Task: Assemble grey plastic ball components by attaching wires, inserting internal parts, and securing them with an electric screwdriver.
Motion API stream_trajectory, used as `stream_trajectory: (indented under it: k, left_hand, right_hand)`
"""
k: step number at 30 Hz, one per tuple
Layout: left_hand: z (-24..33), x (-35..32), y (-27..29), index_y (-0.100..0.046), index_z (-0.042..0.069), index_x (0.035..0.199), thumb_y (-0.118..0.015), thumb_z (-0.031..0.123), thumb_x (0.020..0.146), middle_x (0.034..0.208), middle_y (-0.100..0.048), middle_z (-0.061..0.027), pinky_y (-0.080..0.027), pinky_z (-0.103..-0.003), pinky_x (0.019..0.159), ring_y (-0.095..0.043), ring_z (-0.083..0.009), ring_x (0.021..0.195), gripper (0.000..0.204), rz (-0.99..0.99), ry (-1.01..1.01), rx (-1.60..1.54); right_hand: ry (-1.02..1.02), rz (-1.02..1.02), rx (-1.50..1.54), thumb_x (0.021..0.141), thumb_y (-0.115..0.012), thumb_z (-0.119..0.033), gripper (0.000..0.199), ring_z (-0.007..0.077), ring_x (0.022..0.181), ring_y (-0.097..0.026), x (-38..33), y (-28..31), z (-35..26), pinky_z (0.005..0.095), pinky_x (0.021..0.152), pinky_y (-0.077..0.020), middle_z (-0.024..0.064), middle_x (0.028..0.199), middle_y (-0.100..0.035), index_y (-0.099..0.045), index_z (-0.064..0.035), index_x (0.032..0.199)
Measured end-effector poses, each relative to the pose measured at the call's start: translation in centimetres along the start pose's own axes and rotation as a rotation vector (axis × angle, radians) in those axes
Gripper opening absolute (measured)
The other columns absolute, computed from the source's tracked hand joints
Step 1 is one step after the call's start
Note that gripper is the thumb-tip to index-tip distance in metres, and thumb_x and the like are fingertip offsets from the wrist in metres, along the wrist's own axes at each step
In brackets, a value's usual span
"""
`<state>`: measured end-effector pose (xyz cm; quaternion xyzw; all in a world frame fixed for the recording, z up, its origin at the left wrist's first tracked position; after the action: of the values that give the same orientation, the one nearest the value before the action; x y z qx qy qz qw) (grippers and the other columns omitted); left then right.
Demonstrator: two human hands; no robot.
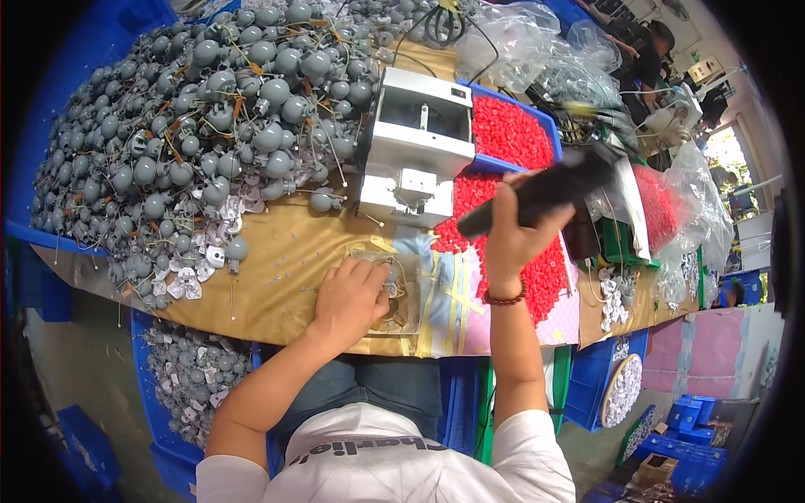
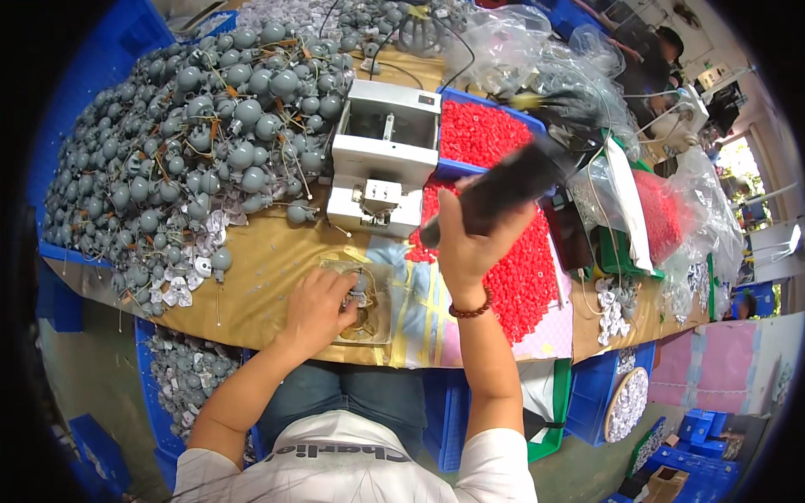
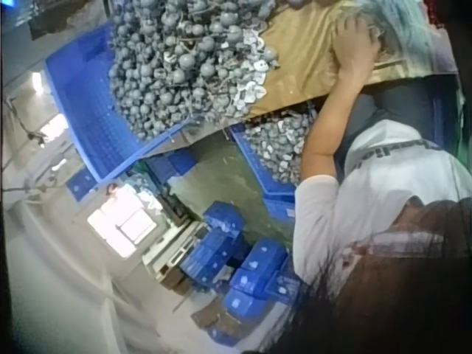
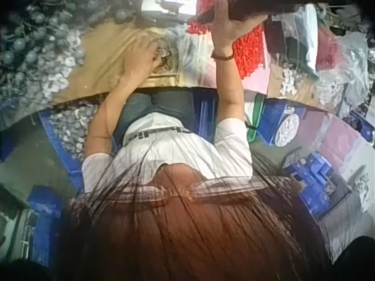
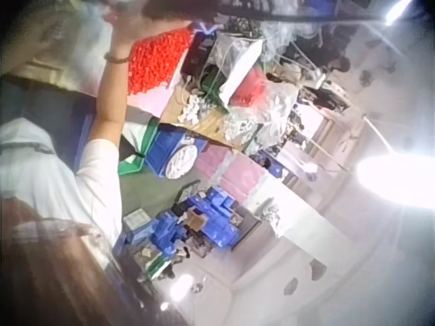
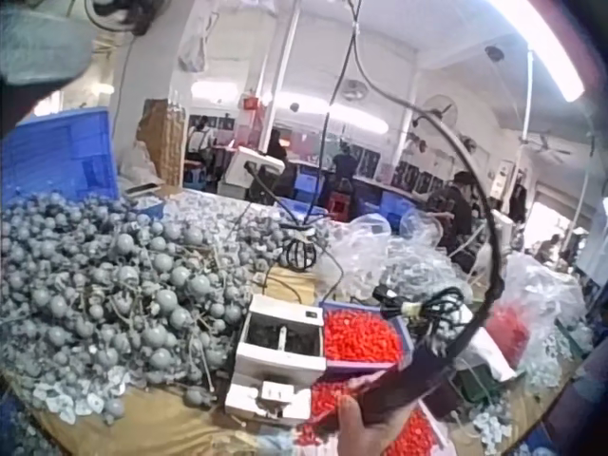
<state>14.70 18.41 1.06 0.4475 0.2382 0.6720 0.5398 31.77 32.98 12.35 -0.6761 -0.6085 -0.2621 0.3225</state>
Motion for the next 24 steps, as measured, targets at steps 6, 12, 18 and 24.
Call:
stream_trajectory:
  k: [6, 12, 18, 24]
  left_hand:
    - [0.2, 0.4, 0.4, -0.067, 0.01, 0.109, -0.075, 0.016, 0.076, 0.097, -0.064, -0.0056, -0.049, -0.041, 0.081, -0.061, -0.0279, 0.096, 0.035, -0.034, 0.018, -0.045]
    - [0.0, 0.1, -0.3, -0.067, 0.009, 0.108, -0.075, 0.017, 0.077, 0.095, -0.064, -0.0068, -0.048, -0.042, 0.079, -0.064, -0.028, 0.09, 0.034, -0.042, 0.022, -0.026]
    - [-0.3, -0.1, -0.3, -0.067, 0.009, 0.108, -0.075, 0.017, 0.078, 0.093, -0.064, -0.0079, -0.047, -0.042, 0.077, -0.065, -0.0276, 0.087, 0.032, -0.025, 0.031, -0.062]
    - [-0.5, -0.2, -0.3, -0.066, 0.009, 0.112, -0.075, 0.017, 0.077, 0.092, -0.065, -0.0073, -0.048, -0.044, 0.072, -0.066, -0.0281, 0.083, 0.037, -0.053, 0.056, -0.062]
  right_hand:
    - [-0.367, -0.204, 0.325, 0.089, -0.065, 0.011, 0.046, 0.0186, 0.07, -0.067, 2.9, -6.7, -0.8, 0.0355, 0.07, -0.0581, 0.0083, 0.086, -0.065, -0.047, -0.001, 0.13]
    - [-0.442, -0.288, 0.241, 0.088, -0.072, 0.005, 0.045, 0.0142, 0.068, -0.067, 3.3, -10.8, 1.9, 0.0289, 0.067, -0.0542, 0.0044, 0.079, -0.067, -0.051, 0.0044, 0.128]
    - [-0.605, -0.442, 0.145, 0.084, -0.073, -0.001, 0.042, 0.0141, 0.064, -0.065, 0.5, -12.0, 3.3, 0.0286, 0.062, -0.0523, 0.0049, 0.076, -0.066, -0.054, 0.0054, 0.121]
    - [-0.659, -0.47, 0.201, 0.08, -0.078, 0.0, 0.031, 0.0099, 0.071, -0.063, -5.3, -8.4, -0.7, 0.0275, 0.065, -0.0517, 0.001, 0.082, -0.066, -0.059, -0.0015, 0.104]
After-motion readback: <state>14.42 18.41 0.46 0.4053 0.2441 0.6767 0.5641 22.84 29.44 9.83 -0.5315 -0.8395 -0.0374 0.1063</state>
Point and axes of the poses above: each hand's wrist, its own x-axis towards the middle knuckle, its own y-axis out of the back of the hand, z = x × y, the point moved 10 cm from there along x, towards the middle knuckle
